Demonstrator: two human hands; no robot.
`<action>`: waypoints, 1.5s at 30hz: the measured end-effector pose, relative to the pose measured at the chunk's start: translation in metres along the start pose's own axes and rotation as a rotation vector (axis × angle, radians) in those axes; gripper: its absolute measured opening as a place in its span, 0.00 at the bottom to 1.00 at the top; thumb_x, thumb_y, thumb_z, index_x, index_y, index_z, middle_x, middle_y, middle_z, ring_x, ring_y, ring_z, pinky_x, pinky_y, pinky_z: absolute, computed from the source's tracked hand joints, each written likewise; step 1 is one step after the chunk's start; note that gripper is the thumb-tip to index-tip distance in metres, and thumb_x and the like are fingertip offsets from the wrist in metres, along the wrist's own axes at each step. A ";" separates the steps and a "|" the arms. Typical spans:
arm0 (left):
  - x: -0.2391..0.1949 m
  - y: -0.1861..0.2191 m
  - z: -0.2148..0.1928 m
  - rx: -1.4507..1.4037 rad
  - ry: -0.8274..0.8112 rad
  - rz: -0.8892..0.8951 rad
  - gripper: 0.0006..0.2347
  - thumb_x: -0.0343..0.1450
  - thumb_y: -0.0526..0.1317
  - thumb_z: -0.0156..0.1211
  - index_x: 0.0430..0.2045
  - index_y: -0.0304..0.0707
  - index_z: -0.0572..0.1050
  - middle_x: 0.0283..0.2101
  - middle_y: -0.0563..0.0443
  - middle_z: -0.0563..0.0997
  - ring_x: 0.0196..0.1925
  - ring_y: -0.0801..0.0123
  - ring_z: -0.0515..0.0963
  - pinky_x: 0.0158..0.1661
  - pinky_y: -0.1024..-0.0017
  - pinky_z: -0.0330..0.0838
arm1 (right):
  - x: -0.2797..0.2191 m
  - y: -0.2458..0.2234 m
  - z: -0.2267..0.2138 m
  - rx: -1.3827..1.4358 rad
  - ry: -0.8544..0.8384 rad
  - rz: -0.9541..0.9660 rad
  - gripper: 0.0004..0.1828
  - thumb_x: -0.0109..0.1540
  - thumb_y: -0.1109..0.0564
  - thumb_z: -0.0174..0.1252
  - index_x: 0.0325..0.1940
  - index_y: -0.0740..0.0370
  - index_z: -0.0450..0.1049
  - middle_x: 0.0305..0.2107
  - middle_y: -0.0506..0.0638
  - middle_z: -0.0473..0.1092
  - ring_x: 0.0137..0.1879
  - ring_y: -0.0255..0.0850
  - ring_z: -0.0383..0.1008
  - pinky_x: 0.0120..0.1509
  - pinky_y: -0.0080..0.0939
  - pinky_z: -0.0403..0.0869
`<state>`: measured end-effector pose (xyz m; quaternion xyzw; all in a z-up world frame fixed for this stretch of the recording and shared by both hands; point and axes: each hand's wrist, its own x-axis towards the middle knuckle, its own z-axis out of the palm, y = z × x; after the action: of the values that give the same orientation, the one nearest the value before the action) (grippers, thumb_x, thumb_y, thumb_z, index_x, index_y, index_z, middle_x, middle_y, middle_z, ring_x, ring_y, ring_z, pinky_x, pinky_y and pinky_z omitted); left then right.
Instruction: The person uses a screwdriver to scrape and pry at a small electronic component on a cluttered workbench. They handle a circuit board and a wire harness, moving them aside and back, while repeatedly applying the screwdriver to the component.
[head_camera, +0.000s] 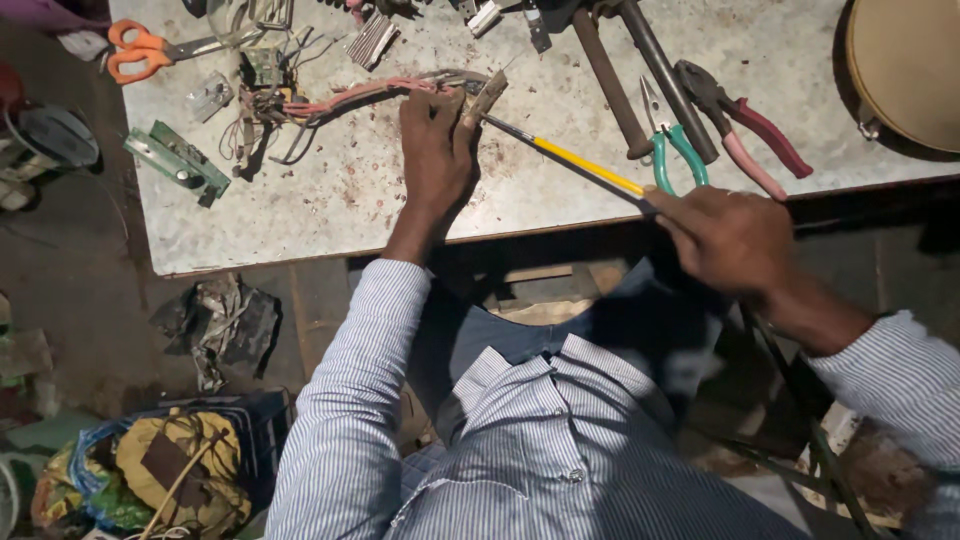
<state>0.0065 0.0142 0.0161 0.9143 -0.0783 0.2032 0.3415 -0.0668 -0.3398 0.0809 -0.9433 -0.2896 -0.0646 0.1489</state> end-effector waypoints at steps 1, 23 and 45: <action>0.000 -0.001 0.000 -0.009 -0.004 -0.012 0.12 0.73 0.34 0.61 0.49 0.29 0.77 0.47 0.37 0.72 0.53 0.47 0.71 0.56 0.55 0.66 | -0.002 0.003 0.001 0.190 -0.017 0.094 0.21 0.62 0.54 0.66 0.60 0.49 0.77 0.30 0.52 0.76 0.31 0.45 0.75 0.35 0.41 0.70; -0.003 -0.002 0.004 0.018 0.033 0.031 0.12 0.73 0.34 0.60 0.50 0.28 0.78 0.49 0.35 0.72 0.53 0.45 0.70 0.56 0.54 0.66 | -0.025 -0.070 0.007 -0.079 0.083 0.111 0.18 0.64 0.54 0.64 0.57 0.62 0.79 0.27 0.52 0.73 0.28 0.45 0.74 0.33 0.43 0.70; -0.005 0.002 0.003 0.025 0.028 0.034 0.11 0.73 0.34 0.59 0.49 0.28 0.77 0.48 0.35 0.70 0.51 0.44 0.68 0.54 0.52 0.64 | -0.038 -0.113 0.045 0.014 0.090 0.313 0.16 0.62 0.59 0.62 0.53 0.69 0.76 0.29 0.59 0.76 0.34 0.54 0.79 0.37 0.52 0.74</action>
<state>0.0027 0.0110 0.0131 0.9141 -0.0866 0.2226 0.3277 -0.1601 -0.2568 0.0577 -0.9720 -0.1325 -0.0806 0.1765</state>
